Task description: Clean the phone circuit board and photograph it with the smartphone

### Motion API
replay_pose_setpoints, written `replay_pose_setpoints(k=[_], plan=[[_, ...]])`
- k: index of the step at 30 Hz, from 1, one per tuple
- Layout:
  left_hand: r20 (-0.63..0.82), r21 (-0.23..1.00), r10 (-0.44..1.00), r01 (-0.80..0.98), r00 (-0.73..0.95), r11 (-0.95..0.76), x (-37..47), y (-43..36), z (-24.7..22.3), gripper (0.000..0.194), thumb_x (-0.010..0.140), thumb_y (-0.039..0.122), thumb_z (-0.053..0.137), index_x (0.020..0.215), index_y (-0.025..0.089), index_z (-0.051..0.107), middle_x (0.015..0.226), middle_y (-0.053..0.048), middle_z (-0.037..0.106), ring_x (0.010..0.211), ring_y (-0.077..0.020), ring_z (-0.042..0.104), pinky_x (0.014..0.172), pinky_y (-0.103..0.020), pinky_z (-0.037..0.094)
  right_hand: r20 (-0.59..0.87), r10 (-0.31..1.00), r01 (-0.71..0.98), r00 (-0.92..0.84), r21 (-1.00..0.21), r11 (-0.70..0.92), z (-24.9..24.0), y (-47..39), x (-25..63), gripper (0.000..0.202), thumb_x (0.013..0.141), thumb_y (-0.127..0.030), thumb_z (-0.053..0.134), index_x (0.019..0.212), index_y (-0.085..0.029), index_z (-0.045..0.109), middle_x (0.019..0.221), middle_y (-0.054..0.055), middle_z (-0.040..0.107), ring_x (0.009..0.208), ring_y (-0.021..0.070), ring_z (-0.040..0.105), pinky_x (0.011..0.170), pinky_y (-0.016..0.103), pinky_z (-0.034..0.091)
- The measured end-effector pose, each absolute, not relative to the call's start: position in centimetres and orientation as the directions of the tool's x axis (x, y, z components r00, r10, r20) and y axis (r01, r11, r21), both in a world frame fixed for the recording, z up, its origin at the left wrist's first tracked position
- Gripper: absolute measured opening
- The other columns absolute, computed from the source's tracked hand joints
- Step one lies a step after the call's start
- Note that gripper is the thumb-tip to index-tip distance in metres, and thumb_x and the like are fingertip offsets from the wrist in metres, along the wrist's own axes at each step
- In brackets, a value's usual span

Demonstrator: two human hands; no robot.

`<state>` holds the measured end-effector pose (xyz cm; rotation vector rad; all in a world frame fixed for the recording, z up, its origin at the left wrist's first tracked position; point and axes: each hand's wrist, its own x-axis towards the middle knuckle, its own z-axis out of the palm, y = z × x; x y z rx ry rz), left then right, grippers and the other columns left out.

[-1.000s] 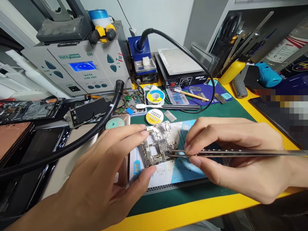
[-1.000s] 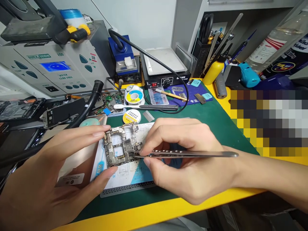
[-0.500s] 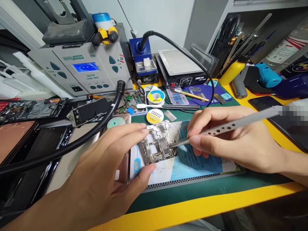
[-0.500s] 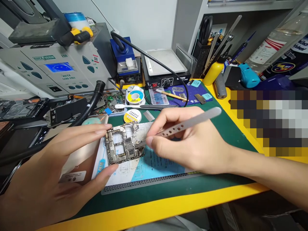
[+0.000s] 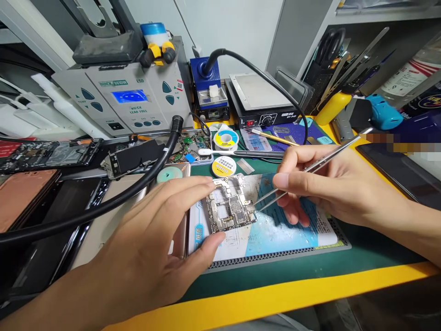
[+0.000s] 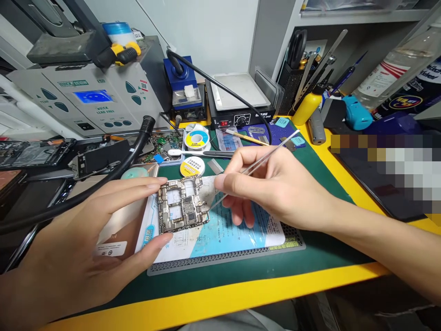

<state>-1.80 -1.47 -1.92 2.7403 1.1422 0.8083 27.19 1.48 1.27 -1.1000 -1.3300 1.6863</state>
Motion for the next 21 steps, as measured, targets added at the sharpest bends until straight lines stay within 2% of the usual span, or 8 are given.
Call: replay_pose_setpoints(k=[6,10,14,21], plan=[[0.447,0.219,0.675,0.66,0.587,-0.719,-1.7,-1.5,-1.6,0.054,0.094,0.03,0.071,0.142,0.014,0.052,0.141,-0.008,0.066,0.135,-0.0129,0.06,0.126,-0.018,0.034,-0.179,0.896,0.027,-0.406,-0.983,-0.184,1.5,1.5,27.2,0.027,0.083,-0.04,0.093,0.074,-0.022,0.074,0.065,-0.001,0.074,0.05,0.0137,0.07,0.044,0.02,0.057],[0.452,0.217,0.673,0.659,0.586,-0.72,-1.5,-1.3,-1.7,0.055,0.094,0.028,0.071,0.143,0.016,0.05,0.143,-0.008,0.065,0.138,-0.0132,0.058,0.125,-0.018,0.034,-0.209,0.882,0.042,-0.421,-0.976,-0.212,1.5,1.6,27.2,0.022,0.079,-0.033,0.096,0.079,-0.022,0.077,0.063,-0.001,0.075,0.051,0.0133,0.071,0.045,0.017,0.056],[0.464,0.209,0.675,0.67,0.574,-0.713,-1.3,-1.2,-1.9,0.056,0.094,0.029,0.071,0.145,0.017,0.049,0.142,-0.008,0.066,0.136,-0.0163,0.061,0.123,-0.024,0.042,-0.208,0.866,0.034,-0.455,-0.976,-0.217,1.4,1.6,27.5,0.021,0.08,-0.029,0.095,0.091,-0.022,0.078,0.063,0.0,0.076,0.055,0.0159,0.074,0.049,0.019,0.059],[0.481,0.211,0.664,0.659,0.572,-0.722,-1.6,-1.6,-1.7,0.058,0.092,0.027,0.072,0.144,0.015,0.05,0.14,-0.01,0.068,0.134,-0.0188,0.063,0.123,-0.027,0.043,-0.086,0.919,0.156,-0.384,-0.987,-0.027,1.6,0.4,26.7,0.019,0.071,-0.016,0.096,0.079,-0.017,0.079,0.067,0.001,0.075,0.053,0.0115,0.064,0.047,0.018,0.053]])
